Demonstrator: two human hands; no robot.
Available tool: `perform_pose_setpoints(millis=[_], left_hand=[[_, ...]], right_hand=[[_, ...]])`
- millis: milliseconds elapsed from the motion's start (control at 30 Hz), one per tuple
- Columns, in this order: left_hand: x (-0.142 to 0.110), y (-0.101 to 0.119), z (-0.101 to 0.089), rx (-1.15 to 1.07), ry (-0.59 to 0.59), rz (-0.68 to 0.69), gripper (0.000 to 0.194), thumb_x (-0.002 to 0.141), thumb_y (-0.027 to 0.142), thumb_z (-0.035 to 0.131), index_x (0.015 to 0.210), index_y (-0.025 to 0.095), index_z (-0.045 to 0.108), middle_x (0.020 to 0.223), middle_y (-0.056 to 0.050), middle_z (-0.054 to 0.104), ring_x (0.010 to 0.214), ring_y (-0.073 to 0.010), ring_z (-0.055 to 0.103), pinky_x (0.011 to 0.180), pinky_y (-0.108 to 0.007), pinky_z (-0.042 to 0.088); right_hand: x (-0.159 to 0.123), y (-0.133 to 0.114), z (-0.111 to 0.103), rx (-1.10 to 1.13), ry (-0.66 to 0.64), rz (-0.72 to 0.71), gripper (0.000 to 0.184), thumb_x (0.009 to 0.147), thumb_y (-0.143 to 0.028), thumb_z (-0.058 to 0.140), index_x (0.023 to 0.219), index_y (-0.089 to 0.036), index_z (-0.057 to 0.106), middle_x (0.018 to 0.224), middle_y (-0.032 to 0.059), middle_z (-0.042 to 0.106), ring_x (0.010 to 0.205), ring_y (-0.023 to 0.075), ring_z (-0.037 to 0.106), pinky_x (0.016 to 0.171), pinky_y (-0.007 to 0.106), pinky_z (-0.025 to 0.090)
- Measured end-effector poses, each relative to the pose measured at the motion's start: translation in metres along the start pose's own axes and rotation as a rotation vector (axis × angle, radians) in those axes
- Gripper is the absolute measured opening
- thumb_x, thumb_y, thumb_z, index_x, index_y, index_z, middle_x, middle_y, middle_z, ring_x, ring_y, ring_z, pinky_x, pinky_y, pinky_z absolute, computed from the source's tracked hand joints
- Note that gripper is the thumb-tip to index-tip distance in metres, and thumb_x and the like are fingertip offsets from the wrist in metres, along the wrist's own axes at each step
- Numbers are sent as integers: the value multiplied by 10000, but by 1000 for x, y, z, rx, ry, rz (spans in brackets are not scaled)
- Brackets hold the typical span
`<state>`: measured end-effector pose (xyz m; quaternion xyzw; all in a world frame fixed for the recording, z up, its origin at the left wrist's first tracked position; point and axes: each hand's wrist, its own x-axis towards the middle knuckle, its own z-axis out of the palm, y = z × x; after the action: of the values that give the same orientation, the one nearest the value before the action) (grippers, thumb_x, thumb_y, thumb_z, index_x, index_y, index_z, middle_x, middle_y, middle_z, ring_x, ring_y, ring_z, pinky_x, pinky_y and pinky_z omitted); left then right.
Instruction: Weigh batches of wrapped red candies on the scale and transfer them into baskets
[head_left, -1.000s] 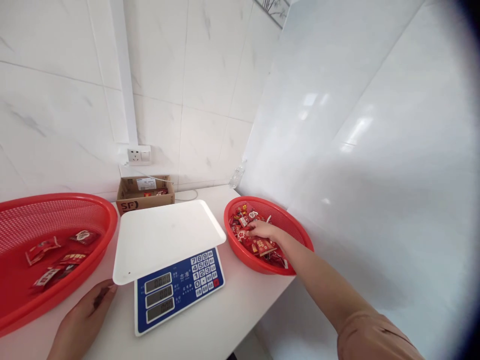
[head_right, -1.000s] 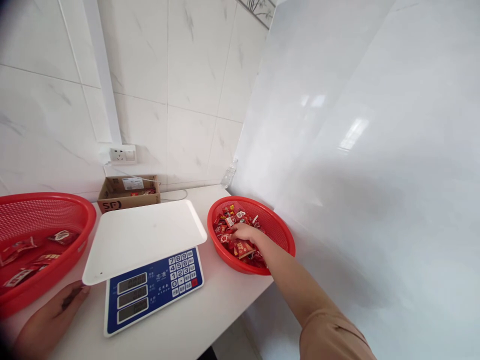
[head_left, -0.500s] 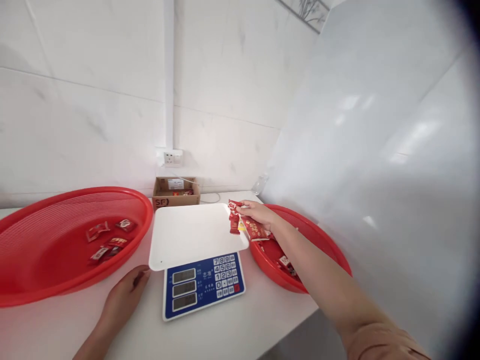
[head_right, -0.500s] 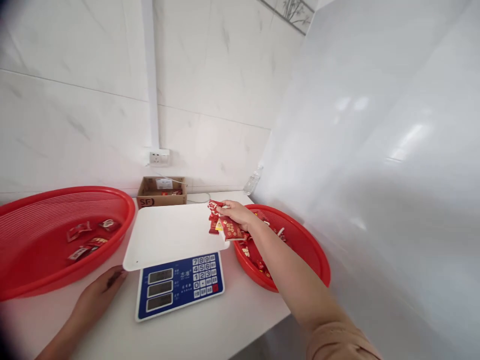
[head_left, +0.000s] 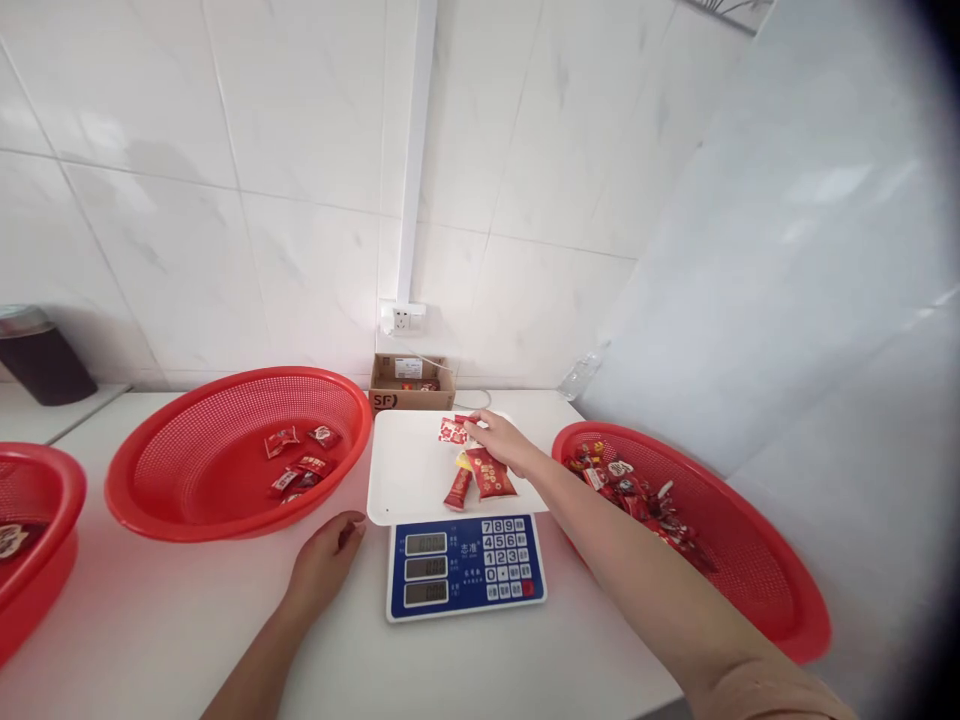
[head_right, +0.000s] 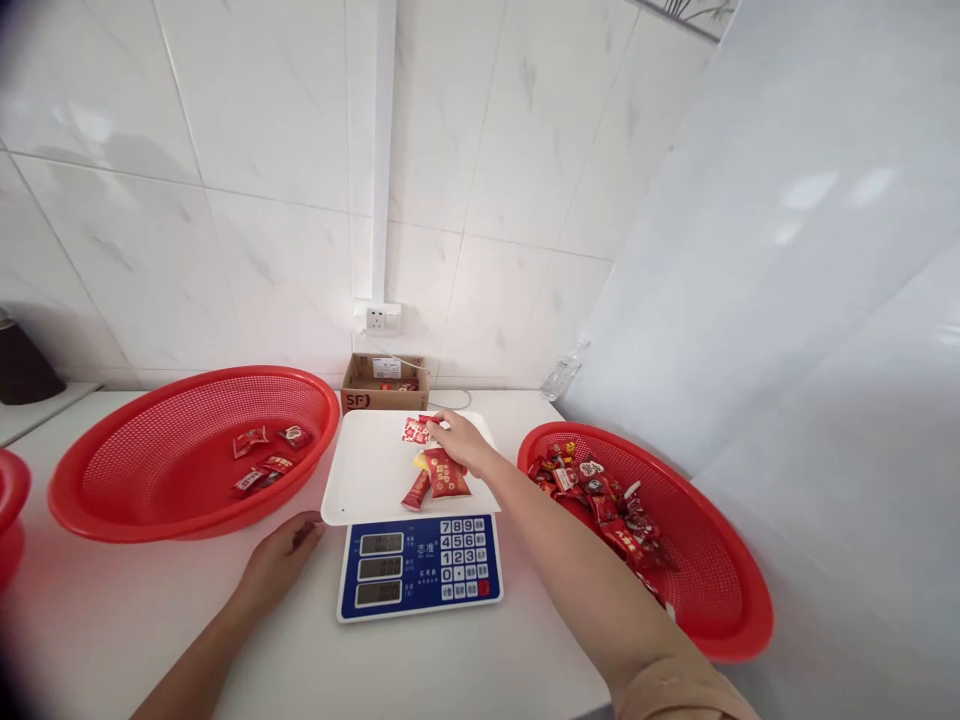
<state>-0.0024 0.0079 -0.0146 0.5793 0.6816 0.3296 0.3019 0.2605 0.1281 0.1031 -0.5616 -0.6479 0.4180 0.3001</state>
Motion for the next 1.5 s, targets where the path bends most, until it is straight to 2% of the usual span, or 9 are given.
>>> perform_pose_setpoints(millis=[167,300,433,633,867,1033,1167,1400,1500], left_hand=[[2,0,1,14,6,19,304,794,427,401,963,244,577,950,-7,656,871,-181,595,726,-268,446],[3,-2,3,32,-1,23,313,795,436,400,982,249,569,963,-8,651,882,-187,590,735,-275,443],[4,-4,4,32,2,18,299,797,436,398,974,267,570,946,12,650,878,-170,589,735,-258,443],[4,-2,3,56,10,15,302,790,431,405,969,255,574,936,0,652,856,-178,594,715,-265,446],[1,1,0,40,-5,6,297,795,430,398,971,256,562,949,-1,652,883,-181,593,745,-268,439],[2,0,1,36,8,23,293,791,424,404,960,253,572,958,2,654,884,-174,595,735,-254,441],[3,1,2,54,12,16,294,786,425,407,946,249,580,912,0,657,842,-176,599,695,-255,443],[1,3,0,59,-9,7,313,796,437,385,979,257,563,961,-6,644,888,-189,585,736,-276,436],[0,3,0,61,-10,11,315,796,440,385,978,255,564,964,-10,644,895,-195,584,742,-283,438]], right_hand=[[-8,6,-24,-27,-50,79,215,814,-378,500,917,-203,569,811,19,671,681,152,627,572,247,493],[-13,14,-36,-112,-51,115,214,727,-315,623,893,-181,631,823,32,679,669,156,620,596,252,483],[-11,15,-42,-160,0,86,312,752,-317,589,1043,-203,586,812,18,666,614,129,611,569,235,468],[-10,1,-27,-227,60,-34,247,816,-347,472,1002,-217,572,777,7,646,628,122,608,546,208,442],[-2,-8,3,-373,64,-169,164,769,-319,535,876,-225,618,743,-1,643,643,129,582,598,225,413],[-2,-8,-7,-444,121,-176,197,786,-317,508,918,-219,616,607,-15,624,548,132,564,571,241,397],[-8,-13,-16,-465,227,-197,247,827,-364,446,954,-221,602,685,-5,641,602,130,576,601,238,401],[-12,-13,-3,-511,323,-233,350,804,-504,458,1006,-250,590,703,-3,634,678,165,569,602,256,363],[-12,-12,-6,-514,361,-225,405,792,-570,437,982,-251,600,662,-2,615,660,170,558,574,254,340]])
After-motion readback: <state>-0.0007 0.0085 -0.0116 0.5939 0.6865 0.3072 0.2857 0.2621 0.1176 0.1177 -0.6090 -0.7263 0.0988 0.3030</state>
